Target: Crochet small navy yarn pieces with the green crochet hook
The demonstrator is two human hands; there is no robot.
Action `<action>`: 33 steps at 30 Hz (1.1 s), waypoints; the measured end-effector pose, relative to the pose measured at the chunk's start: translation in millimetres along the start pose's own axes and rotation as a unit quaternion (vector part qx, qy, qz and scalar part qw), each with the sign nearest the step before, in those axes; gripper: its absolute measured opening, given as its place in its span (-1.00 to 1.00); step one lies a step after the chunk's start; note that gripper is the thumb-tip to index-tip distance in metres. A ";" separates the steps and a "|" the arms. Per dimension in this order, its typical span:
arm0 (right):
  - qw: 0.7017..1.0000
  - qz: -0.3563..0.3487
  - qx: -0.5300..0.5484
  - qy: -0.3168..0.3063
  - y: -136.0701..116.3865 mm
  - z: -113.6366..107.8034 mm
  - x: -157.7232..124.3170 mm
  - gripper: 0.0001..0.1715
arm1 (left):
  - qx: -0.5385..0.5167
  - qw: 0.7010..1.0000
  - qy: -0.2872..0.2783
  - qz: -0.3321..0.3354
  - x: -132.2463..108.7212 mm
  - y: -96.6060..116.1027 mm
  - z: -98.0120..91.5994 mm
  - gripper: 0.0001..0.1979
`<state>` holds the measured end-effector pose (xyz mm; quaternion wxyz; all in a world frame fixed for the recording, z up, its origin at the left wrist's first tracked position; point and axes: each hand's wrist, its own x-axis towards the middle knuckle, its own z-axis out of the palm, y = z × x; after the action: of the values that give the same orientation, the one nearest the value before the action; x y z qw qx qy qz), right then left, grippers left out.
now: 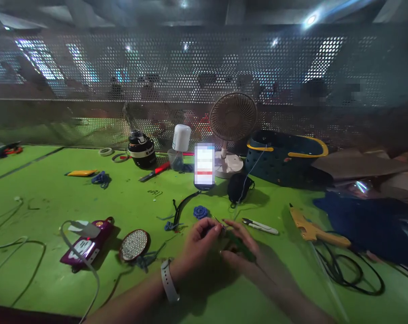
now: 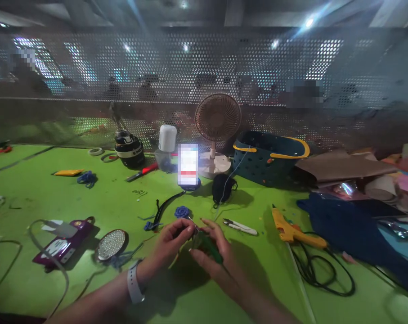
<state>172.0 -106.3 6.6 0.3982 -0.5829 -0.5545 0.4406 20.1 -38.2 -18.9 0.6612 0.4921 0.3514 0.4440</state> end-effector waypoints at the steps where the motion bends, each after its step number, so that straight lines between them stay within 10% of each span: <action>1: 0.999 0.024 0.034 -0.028 -0.2 1.0 1.1 -0.31 | 0.006 1.000 0.004 -0.001 0.4 -0.7 -0.4 -0.68; 7: 0.993 0.064 0.082 -0.049 3.3 -1.0 12.3 -0.74 | 0.021 0.999 0.022 -0.009 4.8 0.5 -5.0 -0.68; 17: 0.989 0.053 0.132 0.029 22.9 -21.9 25.9 -0.55 | -0.059 0.978 -0.068 -0.190 1.6 1.5 -5.3 -0.62; 27: 0.992 0.056 0.104 0.041 19.2 -14.1 36.0 -0.50 | -0.012 0.972 -0.159 -0.173 -2.8 7.9 0.6 -0.60; 33: 0.997 -0.007 0.063 0.039 10.6 -17.5 35.8 -0.67 | -0.024 0.967 -0.120 -0.222 -2.1 -9.3 -1.3 -0.64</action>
<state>191.8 -71.0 -1.0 0.4584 -0.5695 -0.5140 0.4486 20.4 -40.9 -28.1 0.7922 0.4355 0.3593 0.2315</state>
